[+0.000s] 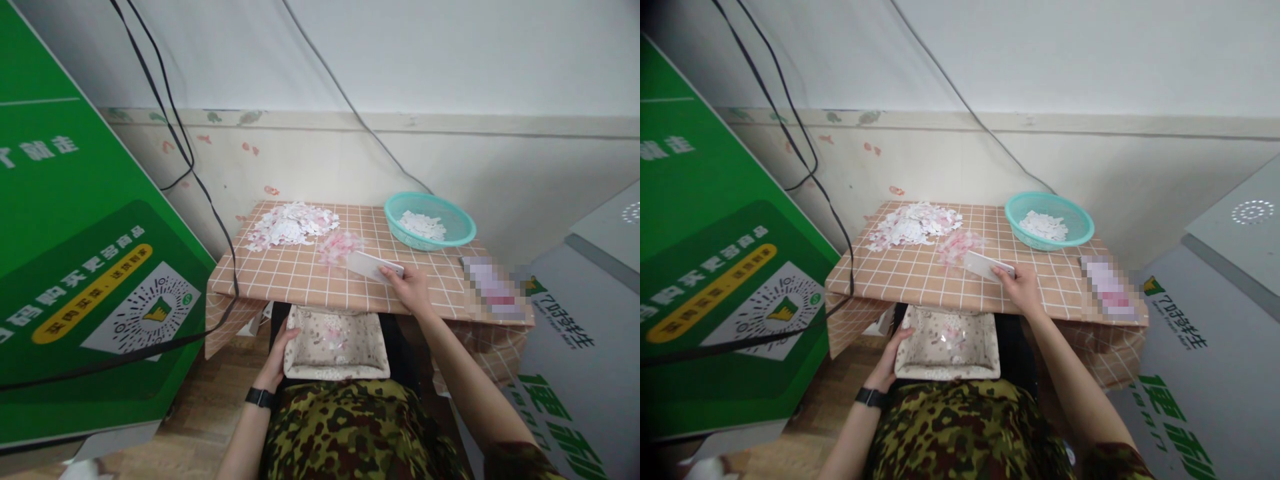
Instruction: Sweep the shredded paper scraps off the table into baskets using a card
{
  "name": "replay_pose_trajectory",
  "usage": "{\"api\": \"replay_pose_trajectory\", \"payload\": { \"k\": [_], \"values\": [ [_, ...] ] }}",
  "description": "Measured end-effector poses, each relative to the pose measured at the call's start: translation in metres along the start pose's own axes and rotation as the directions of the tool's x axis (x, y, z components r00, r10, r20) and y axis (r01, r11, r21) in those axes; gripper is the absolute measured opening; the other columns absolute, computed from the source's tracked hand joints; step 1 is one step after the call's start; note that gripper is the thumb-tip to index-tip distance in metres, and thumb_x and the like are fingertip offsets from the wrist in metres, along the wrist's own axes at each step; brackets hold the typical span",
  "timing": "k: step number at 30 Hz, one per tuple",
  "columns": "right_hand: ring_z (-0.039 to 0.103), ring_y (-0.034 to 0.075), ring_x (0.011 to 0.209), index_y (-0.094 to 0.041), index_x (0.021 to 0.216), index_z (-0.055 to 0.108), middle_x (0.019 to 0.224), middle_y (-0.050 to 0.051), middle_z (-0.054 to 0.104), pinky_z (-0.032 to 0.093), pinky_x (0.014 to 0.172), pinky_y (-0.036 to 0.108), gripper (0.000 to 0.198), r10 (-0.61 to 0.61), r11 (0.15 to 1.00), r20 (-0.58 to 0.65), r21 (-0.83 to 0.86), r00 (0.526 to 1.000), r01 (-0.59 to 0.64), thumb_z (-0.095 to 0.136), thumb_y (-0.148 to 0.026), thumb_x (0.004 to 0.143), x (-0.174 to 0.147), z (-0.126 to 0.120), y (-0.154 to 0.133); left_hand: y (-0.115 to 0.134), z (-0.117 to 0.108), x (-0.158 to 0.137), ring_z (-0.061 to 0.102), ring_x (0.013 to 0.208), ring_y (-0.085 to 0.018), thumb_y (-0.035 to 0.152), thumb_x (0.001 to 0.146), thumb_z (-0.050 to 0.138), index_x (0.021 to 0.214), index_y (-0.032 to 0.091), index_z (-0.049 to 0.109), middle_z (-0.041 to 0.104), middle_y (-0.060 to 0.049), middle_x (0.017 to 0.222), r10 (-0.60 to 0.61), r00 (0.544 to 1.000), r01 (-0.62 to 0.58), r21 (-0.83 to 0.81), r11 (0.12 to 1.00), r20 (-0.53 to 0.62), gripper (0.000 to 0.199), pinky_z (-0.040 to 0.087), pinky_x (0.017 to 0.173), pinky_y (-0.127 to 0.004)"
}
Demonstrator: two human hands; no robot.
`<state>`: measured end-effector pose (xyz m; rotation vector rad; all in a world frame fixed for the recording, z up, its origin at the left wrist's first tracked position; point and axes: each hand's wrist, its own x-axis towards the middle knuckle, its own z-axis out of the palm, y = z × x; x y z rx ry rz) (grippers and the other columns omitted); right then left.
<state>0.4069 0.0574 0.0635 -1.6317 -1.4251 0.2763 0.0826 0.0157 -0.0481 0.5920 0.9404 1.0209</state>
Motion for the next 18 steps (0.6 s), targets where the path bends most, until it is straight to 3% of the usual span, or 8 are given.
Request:
{"api": "replay_pose_trajectory", "payload": {
  "k": [4, 18],
  "values": [
    [0.063, 0.022, 0.066, -0.015, 0.089, 0.075, 0.074, 0.006, 0.072, 0.044, 0.059, 0.03, 0.042, -0.013, 0.999, -0.034, 0.052, 0.999, 0.015, 0.06, -0.054, 0.079, 0.003, 0.006, -0.003, 0.0, 0.001, 0.0, 0.058, 0.116, -0.03, 0.031, 0.073, 0.066, 0.13, 0.019, 0.055, 0.067, -0.01, 0.121, 0.017, 1.0, -0.017, -0.003, 1.0, 0.002, 0.059, 0.038, 0.101, -0.043],
    [0.054, 0.016, 0.056, -0.014, 0.072, 0.072, 0.06, 0.002, 0.062, 0.038, 0.05, 0.026, 0.043, -0.021, 0.996, -0.005, 0.085, 1.0, 0.021, 0.061, -0.056, 0.076, 0.024, 0.011, 0.005, 0.007, 0.008, -0.004, 0.057, 0.116, -0.031, 0.031, 0.072, 0.066, 0.127, 0.019, 0.057, 0.066, -0.01, 0.123, 0.007, 1.0, -0.007, 0.015, 1.0, 0.019, 0.057, 0.039, 0.101, -0.043]
  ]
}}
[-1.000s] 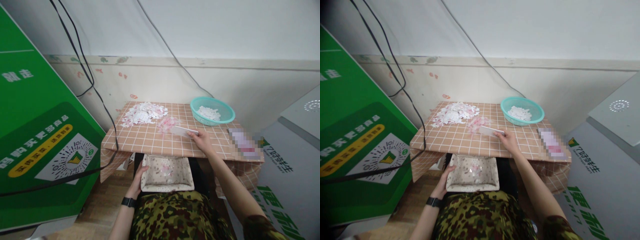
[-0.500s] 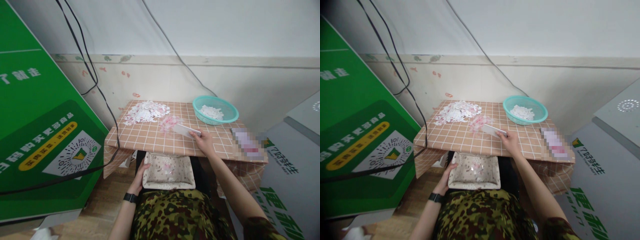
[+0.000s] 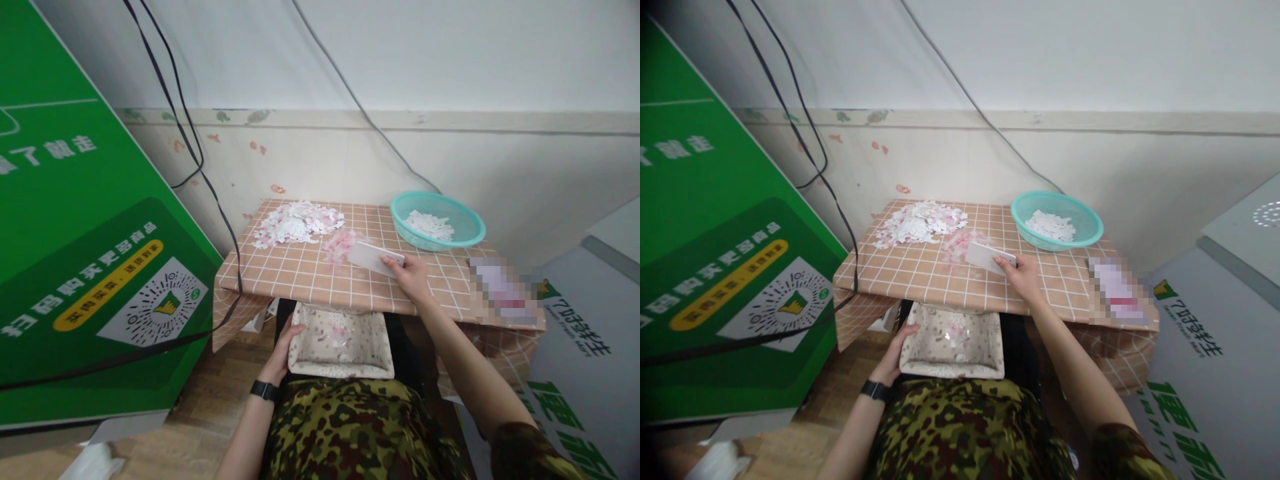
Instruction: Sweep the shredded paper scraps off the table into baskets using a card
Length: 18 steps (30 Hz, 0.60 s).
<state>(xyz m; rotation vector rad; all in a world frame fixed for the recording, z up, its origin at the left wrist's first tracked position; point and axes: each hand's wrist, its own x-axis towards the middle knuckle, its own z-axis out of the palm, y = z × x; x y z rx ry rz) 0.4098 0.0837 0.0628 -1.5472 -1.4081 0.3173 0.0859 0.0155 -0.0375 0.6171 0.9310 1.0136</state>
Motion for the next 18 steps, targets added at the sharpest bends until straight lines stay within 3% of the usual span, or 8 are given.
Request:
{"api": "replay_pose_trajectory", "payload": {
  "k": [7, 14, 18],
  "values": [
    [0.053, 0.015, 0.056, -0.016, 0.072, 0.071, 0.06, 0.001, 0.062, 0.038, 0.053, 0.026, 0.039, -0.084, 0.996, 0.109, 0.021, 0.99, 0.082, 0.059, -0.053, 0.079, 0.0, 0.006, -0.001, 0.001, 0.002, 0.003, 0.057, 0.116, -0.033, 0.031, 0.07, 0.067, 0.129, 0.019, 0.055, 0.067, -0.011, 0.121, -0.038, 0.999, 0.038, -0.022, 0.999, 0.002, 0.062, 0.04, 0.099, -0.045],
    [0.057, 0.016, 0.061, -0.018, 0.077, 0.072, 0.066, 0.002, 0.065, 0.041, 0.056, 0.027, 0.037, -0.093, 0.985, 0.215, 0.164, 0.972, 0.058, 0.061, -0.053, 0.078, -0.012, 0.021, -0.016, 0.004, 0.005, 0.004, 0.057, 0.116, -0.031, 0.03, 0.07, 0.068, 0.127, 0.019, 0.056, 0.068, -0.01, 0.119, -0.021, 1.0, 0.021, -0.01, 1.0, 0.003, 0.06, 0.039, 0.101, -0.044],
    [0.056, 0.017, 0.059, -0.017, 0.076, 0.072, 0.065, 0.002, 0.065, 0.041, 0.054, 0.027, 0.038, -0.042, 0.992, 0.129, 0.127, 0.991, 0.025, 0.061, -0.053, 0.077, -0.014, 0.018, -0.013, 0.004, 0.006, 0.004, 0.058, 0.116, -0.031, 0.03, 0.07, 0.067, 0.128, 0.019, 0.055, 0.068, -0.01, 0.119, -0.006, 1.0, 0.006, -0.017, 1.0, -0.007, 0.061, 0.04, 0.099, -0.044]
  ]
}}
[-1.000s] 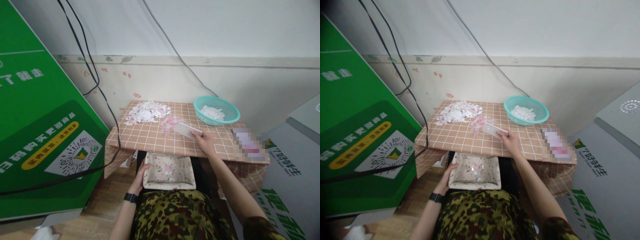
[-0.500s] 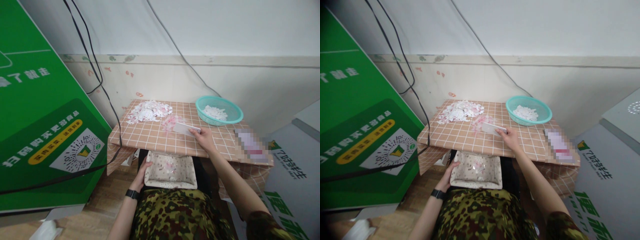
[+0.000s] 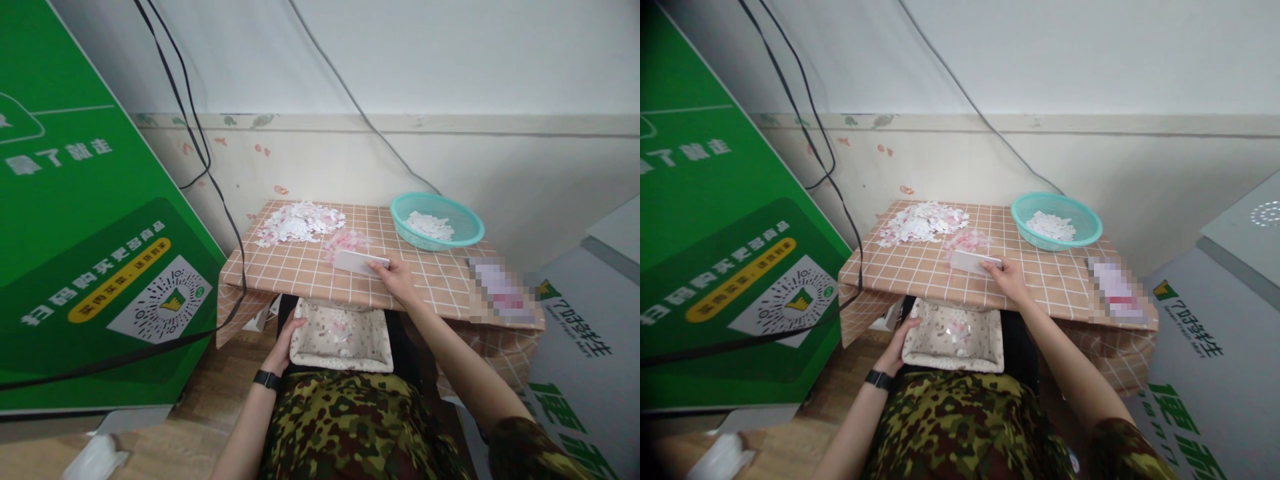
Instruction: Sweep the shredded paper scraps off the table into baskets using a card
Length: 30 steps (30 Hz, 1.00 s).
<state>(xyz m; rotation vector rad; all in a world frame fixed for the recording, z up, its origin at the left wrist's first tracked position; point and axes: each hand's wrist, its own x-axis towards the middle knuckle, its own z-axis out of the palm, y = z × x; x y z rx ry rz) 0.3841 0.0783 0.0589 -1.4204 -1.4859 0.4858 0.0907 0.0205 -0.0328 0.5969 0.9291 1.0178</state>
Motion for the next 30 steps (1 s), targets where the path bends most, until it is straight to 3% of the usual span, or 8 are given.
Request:
{"api": "replay_pose_trajectory", "payload": {
  "k": [4, 11, 17, 25, 30],
  "values": [
    [0.059, 0.019, 0.062, -0.016, 0.079, 0.072, 0.068, 0.004, 0.068, 0.043, 0.056, 0.029, 0.039, -0.004, 0.999, -0.065, -0.038, 0.998, 0.002, 0.06, -0.054, 0.078, -0.006, -0.01, 0.005, 0.002, 0.0, -0.002, 0.059, 0.113, -0.033, 0.031, 0.068, 0.068, 0.128, 0.018, 0.056, 0.069, -0.01, 0.117, 0.004, 1.0, -0.004, 0.004, 1.0, -0.029, 0.062, 0.043, 0.097, -0.045],
    [0.065, 0.022, 0.069, -0.02, 0.086, 0.074, 0.077, 0.004, 0.072, 0.049, 0.063, 0.032, 0.034, -0.048, 0.999, 0.104, -0.009, 0.993, 0.049, 0.062, -0.051, 0.078, -0.021, -0.015, -0.006, 0.006, -0.005, -0.008, 0.061, 0.11, -0.036, 0.033, 0.07, 0.068, 0.129, 0.022, 0.057, 0.071, -0.008, 0.113, 0.013, 0.998, -0.013, -0.014, 1.0, -0.055, 0.061, 0.045, 0.093, -0.048],
    [0.068, 0.024, 0.078, -0.023, 0.088, 0.074, 0.084, 0.004, 0.074, 0.051, 0.069, 0.035, 0.026, -0.089, 0.996, -0.03, -0.029, 0.996, 0.088, 0.062, -0.044, 0.081, -0.041, -0.013, -0.005, 0.008, -0.004, -0.014, 0.062, 0.107, -0.036, 0.035, 0.072, 0.066, 0.13, 0.022, 0.056, 0.07, -0.008, 0.115, -0.005, 0.999, 0.002, -0.045, 0.999, -0.049, 0.06, 0.045, 0.092, -0.05],
    [0.069, 0.024, 0.08, -0.024, 0.085, 0.075, 0.086, 0.004, 0.075, 0.052, 0.073, 0.034, 0.022, -0.1, 0.994, 0.157, 0.05, 0.982, 0.093, 0.062, -0.042, 0.081, -0.06, -0.005, -0.03, 0.015, -0.003, -0.009, 0.066, 0.099, -0.035, 0.036, 0.073, 0.065, 0.129, 0.018, 0.057, 0.074, -0.011, 0.104, -0.099, 0.993, 0.094, -0.074, 0.993, -0.063, 0.059, 0.05, 0.086, -0.048],
    [0.066, 0.023, 0.069, -0.02, 0.09, 0.075, 0.077, 0.005, 0.073, 0.048, 0.061, 0.032, 0.035, -0.009, 0.995, -0.082, -0.097, 0.997, 0.001, 0.061, -0.05, 0.08, -0.034, -0.007, -0.017, 0.025, -0.003, -0.011, 0.069, 0.093, -0.032, 0.032, 0.072, 0.065, 0.123, 0.015, 0.06, 0.076, -0.011, 0.097, -0.142, 0.988, 0.134, -0.11, 0.985, -0.065, 0.053, 0.053, 0.08, -0.043]
  ]
}}
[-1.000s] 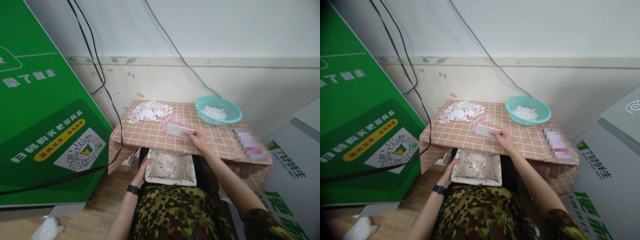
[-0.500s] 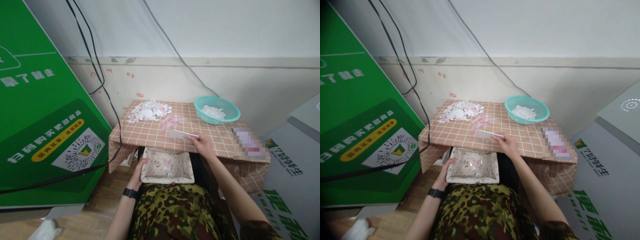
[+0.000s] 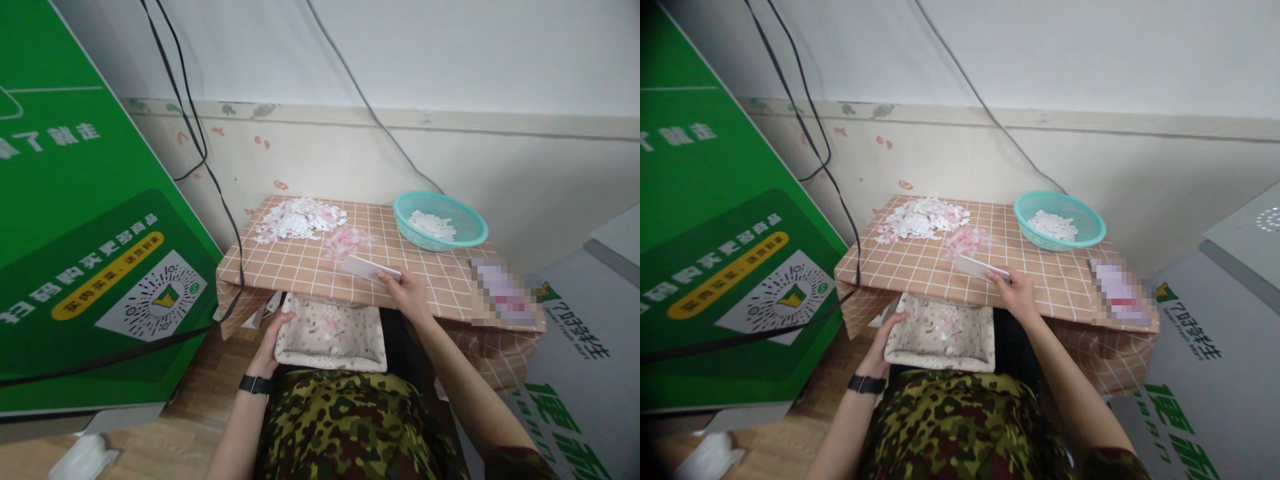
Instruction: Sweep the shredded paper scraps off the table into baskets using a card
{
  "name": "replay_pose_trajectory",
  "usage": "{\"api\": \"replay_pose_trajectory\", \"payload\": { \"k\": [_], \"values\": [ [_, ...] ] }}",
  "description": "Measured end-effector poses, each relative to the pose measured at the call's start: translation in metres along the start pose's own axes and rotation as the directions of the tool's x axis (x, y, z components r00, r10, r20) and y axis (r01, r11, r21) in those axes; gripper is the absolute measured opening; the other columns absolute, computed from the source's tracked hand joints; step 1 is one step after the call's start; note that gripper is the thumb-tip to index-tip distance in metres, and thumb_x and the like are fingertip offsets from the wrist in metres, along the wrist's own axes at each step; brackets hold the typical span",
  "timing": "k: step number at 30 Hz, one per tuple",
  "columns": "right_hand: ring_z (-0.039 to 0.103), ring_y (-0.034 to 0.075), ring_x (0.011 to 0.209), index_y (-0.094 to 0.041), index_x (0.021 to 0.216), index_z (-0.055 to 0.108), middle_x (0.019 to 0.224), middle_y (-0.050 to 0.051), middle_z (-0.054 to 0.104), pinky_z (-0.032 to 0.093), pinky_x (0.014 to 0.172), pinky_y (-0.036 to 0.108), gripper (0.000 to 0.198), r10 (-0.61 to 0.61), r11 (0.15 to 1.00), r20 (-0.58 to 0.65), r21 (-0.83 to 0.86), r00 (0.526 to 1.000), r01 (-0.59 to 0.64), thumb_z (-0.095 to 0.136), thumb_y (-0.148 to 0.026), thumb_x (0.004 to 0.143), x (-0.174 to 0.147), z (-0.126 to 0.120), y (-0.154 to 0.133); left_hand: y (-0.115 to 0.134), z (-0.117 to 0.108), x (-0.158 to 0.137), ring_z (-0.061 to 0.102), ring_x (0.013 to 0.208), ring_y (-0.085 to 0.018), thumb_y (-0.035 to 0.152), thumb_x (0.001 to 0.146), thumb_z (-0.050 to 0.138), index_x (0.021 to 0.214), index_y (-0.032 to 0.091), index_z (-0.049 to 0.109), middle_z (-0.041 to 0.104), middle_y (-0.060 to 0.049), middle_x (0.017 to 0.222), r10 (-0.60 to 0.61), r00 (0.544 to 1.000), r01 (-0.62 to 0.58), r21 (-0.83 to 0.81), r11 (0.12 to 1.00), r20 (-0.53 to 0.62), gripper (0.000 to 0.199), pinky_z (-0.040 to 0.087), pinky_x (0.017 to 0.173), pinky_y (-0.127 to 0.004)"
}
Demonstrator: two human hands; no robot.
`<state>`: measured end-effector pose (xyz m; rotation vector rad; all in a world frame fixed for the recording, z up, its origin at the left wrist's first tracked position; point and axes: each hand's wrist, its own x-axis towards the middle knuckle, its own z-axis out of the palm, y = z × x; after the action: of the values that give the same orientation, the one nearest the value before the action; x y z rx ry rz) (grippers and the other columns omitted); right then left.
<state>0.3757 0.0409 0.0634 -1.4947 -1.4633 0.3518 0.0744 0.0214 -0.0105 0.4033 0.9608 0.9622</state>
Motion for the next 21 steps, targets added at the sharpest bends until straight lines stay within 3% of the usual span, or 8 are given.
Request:
{"api": "replay_pose_trajectory", "payload": {
  "k": [4, 11, 15, 21],
  "values": [
    [0.064, 0.022, 0.065, -0.016, 0.091, 0.076, 0.071, 0.005, 0.071, 0.044, 0.058, 0.03, 0.042, 0.041, 0.997, -0.048, -0.066, 0.998, -0.044, 0.06, -0.053, 0.079, 0.02, 0.009, 0.008, 0.007, -0.002, -0.003, 0.07, 0.09, -0.03, 0.029, 0.073, 0.065, 0.116, 0.012, 0.064, 0.076, -0.011, 0.093, -0.031, 0.999, 0.031, -0.03, 0.999, -0.009, 0.046, 0.055, 0.078, -0.039],
    [0.063, 0.021, 0.066, -0.016, 0.092, 0.075, 0.076, 0.005, 0.072, 0.044, 0.059, 0.029, 0.041, 0.016, 0.998, 0.012, 0.066, 1.0, -0.017, 0.06, -0.052, 0.08, 0.034, 0.032, 0.002, 0.011, -0.005, -0.007, 0.07, 0.092, -0.03, 0.027, 0.073, 0.066, 0.12, 0.013, 0.062, 0.076, -0.011, 0.096, 0.0, 1.0, -0.001, -0.038, 0.999, -0.027, 0.05, 0.054, 0.08, -0.04],
    [0.059, 0.019, 0.058, -0.015, 0.083, 0.075, 0.063, 0.004, 0.068, 0.039, 0.053, 0.028, 0.041, -0.008, 1.0, -0.065, -0.03, 0.998, 0.006, 0.061, -0.053, 0.079, 0.033, 0.031, 0.0, 0.009, -0.007, -0.006, 0.069, 0.097, -0.03, 0.027, 0.073, 0.066, 0.124, 0.015, 0.06, 0.075, -0.011, 0.102, 0.023, 1.0, -0.023, -0.035, 0.999, -0.022, 0.053, 0.053, 0.082, -0.04],
    [0.061, 0.019, 0.062, -0.016, 0.089, 0.075, 0.069, 0.005, 0.07, 0.042, 0.056, 0.028, 0.039, -0.03, 0.999, 0.016, -0.012, 0.999, 0.03, 0.06, -0.051, 0.08, 0.034, 0.026, 0.001, 0.007, -0.009, -0.003, 0.067, 0.1, -0.03, 0.026, 0.074, 0.065, 0.124, 0.016, 0.059, 0.074, -0.01, 0.105, 0.051, 0.999, -0.051, -0.039, 0.998, 0.007, 0.052, 0.052, 0.085, -0.041]
  ]
}}
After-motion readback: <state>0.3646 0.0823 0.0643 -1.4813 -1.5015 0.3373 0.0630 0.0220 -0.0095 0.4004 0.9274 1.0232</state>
